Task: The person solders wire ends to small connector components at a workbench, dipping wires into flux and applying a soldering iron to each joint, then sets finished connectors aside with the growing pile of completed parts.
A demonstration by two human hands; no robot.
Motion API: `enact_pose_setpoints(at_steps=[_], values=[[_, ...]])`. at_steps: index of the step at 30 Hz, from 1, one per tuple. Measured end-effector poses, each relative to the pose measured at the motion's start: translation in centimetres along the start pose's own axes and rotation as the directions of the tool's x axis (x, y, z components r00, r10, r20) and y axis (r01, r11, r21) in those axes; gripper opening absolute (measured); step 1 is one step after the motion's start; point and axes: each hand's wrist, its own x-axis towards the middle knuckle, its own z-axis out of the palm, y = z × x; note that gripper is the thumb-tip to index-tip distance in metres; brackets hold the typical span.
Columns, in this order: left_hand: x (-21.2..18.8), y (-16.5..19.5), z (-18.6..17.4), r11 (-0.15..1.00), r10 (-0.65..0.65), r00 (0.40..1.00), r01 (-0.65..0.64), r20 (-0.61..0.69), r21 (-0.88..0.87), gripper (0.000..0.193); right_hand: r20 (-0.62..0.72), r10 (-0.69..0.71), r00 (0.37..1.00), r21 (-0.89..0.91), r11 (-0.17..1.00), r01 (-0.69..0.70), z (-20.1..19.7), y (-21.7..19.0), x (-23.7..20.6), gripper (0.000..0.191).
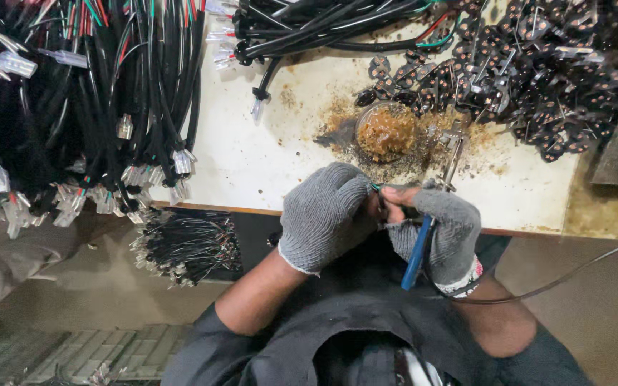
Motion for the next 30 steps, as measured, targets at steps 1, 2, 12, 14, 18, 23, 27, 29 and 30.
enact_pose_setpoints(at_steps=[1, 2, 12, 14, 18, 23, 27, 29, 30], values=[[0.1, 0.1, 0.0, 1.0, -0.008, 1.0, 0.008, -0.005, 0.009, 0.017, 0.0, -0.001, 1.0, -0.009, 1.0, 0.001, -0.2, 0.0, 0.3, 0.013], [0.0, 0.1, 0.0, 1.0, -0.009, 1.0, 0.009, 0.009, 0.009, 0.017, -0.004, -0.003, 1.0, -0.006, 1.0, 0.003, -0.7, 0.0, 0.6, 0.014], [0.2, 0.2, -0.6, 1.0, -0.022, 0.999, 0.023, 0.043, -0.012, 0.02, -0.148, -0.115, 0.982, -0.153, 0.984, 0.092, -4.5, 5.3, 6.6, 0.03], [0.3, 0.2, -0.6, 1.0, -0.029, 0.999, 0.029, 0.032, -0.006, 0.02, -0.168, 0.149, 0.975, 0.239, 0.965, -0.106, -4.5, 5.5, 6.5, 0.028], [0.1, 0.0, -0.6, 0.999, -0.019, 0.999, 0.02, 0.049, -0.029, 0.022, -0.209, 0.062, 0.976, -0.039, 0.997, -0.071, -4.8, 4.9, 5.9, 0.023], [-0.1, -0.1, -0.3, 0.999, -0.013, 0.999, 0.015, 0.047, -0.038, 0.021, -0.039, -0.317, 0.948, -0.491, 0.832, 0.258, -5.6, 3.7, 6.5, 0.02], [0.0, 0.1, -0.2, 1.0, -0.01, 0.999, 0.011, 0.039, -0.023, 0.021, -0.051, -0.353, 0.934, -0.594, 0.763, 0.256, -5.8, 2.5, 6.3, 0.02], [0.1, -0.1, -0.4, 1.0, -0.005, 0.999, 0.006, 0.035, -0.028, 0.022, -0.043, -0.268, 0.962, -0.547, 0.812, 0.202, -6.0, 1.9, 4.8, 0.022], [0.1, -0.1, -0.6, 1.0, -0.003, 0.999, 0.004, 0.034, -0.026, 0.022, -0.037, -0.188, 0.981, -0.493, 0.858, 0.146, -5.7, 1.8, 3.8, 0.019]])
